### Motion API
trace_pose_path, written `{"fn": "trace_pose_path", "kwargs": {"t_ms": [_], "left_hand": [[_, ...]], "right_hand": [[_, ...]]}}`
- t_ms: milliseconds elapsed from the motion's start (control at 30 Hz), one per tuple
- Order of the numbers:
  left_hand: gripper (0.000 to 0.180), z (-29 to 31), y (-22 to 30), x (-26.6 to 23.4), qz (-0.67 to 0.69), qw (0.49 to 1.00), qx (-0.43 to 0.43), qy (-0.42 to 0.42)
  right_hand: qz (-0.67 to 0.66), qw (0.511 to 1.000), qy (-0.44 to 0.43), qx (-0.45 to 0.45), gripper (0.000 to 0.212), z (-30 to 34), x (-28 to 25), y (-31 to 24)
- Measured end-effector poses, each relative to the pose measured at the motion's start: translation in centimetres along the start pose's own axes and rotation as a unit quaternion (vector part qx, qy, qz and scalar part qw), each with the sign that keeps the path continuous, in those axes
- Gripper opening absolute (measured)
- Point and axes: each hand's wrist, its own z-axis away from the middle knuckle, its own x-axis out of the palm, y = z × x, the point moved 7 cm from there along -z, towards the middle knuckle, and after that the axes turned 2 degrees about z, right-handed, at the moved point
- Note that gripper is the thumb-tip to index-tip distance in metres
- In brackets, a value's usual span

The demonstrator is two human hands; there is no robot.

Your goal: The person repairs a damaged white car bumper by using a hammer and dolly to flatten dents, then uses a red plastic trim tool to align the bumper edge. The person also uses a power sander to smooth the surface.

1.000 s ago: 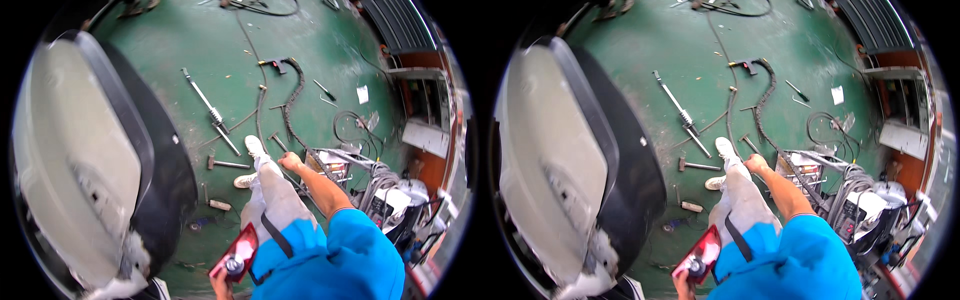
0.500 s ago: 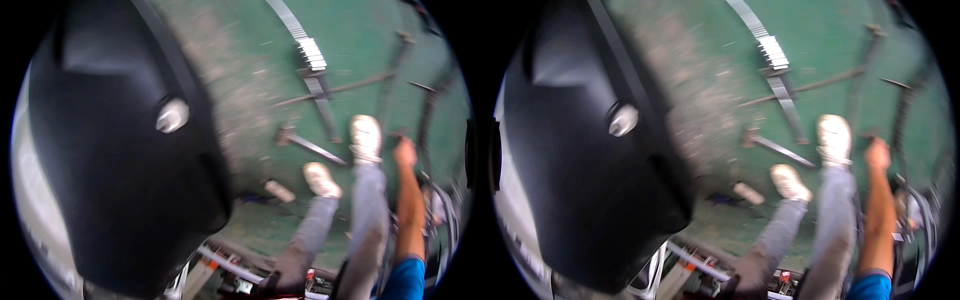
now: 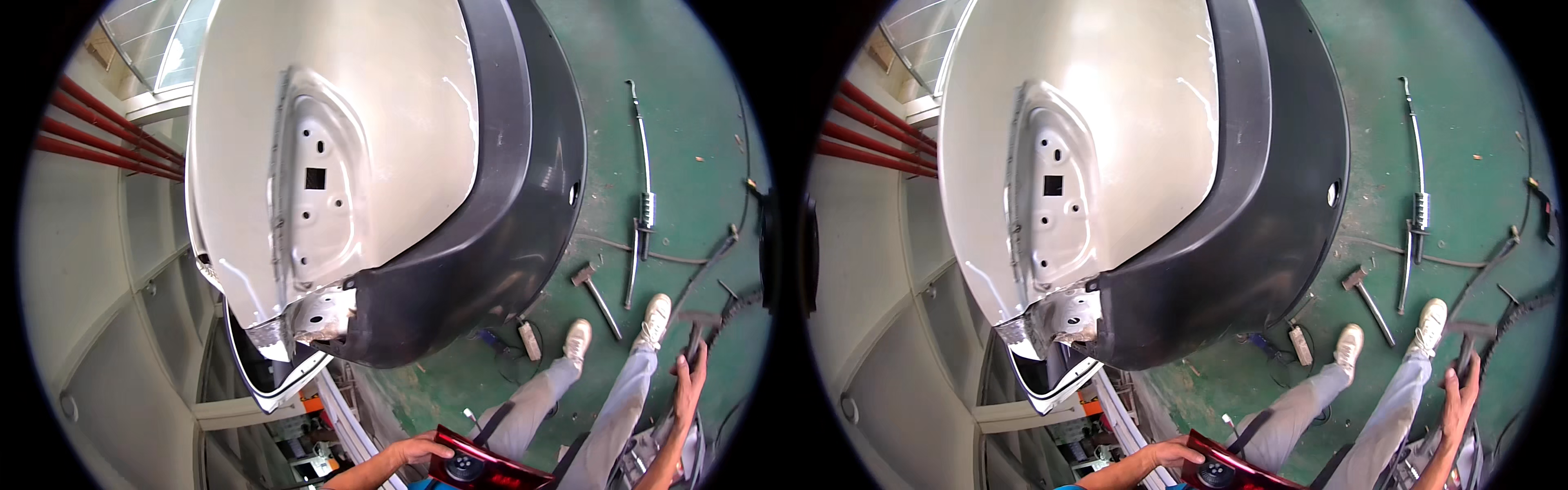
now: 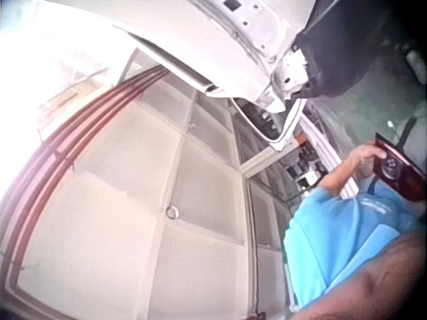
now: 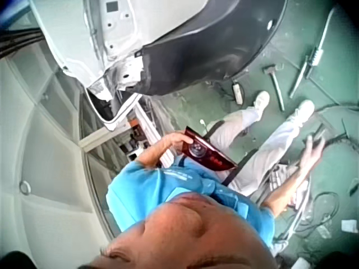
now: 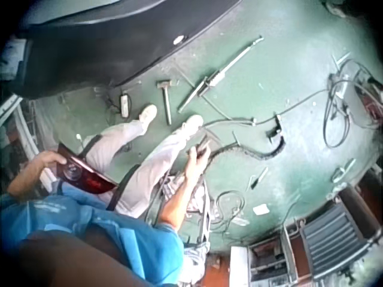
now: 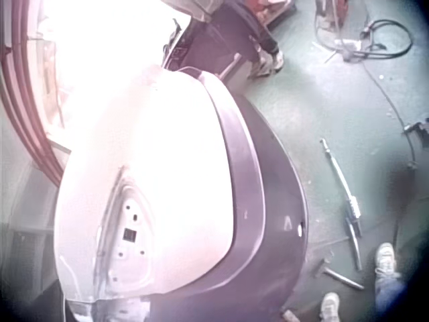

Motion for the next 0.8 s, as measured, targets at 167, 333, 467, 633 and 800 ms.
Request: {"fn": "trace_pose_path", "kwargs": {"t_ms": [167, 333, 467, 633, 800], "left_hand": [[0.058, -1.3, -2.6, -4.9, 0.023, 0.999, -0.021, -0.033], [0.061, -1.1, -2.1, -8.9, -0.028, 0.998, -0.027, -0.04], [0.062, 1.6, -2.0, -12.5, -0.042, 0.998, -0.033, -0.035], [0.056, 3.1, -3.4, -16.3, -0.024, 0.998, -0.06, -0.028], [0.055, 2.2, -5.7, -17.5, 0.007, 0.997, -0.072, -0.018]], "right_hand": [[-0.11, 0.99, -0.081, 0.019, 0.029, 8.1, 5.8, -9.3], [-0.17, 0.978, -0.083, -0.087, 0.035, 14.3, 15.2, -18.4], [-0.242, 0.938, -0.166, -0.186, 0.04, 17.9, 23.3, -25.1], [-0.231, 0.941, -0.2, -0.145, 0.03, 20.2, 30.3, -27.8], [-0.203, 0.935, -0.192, -0.218, 0.025, 20.4, 33.6, -29.1]]}}
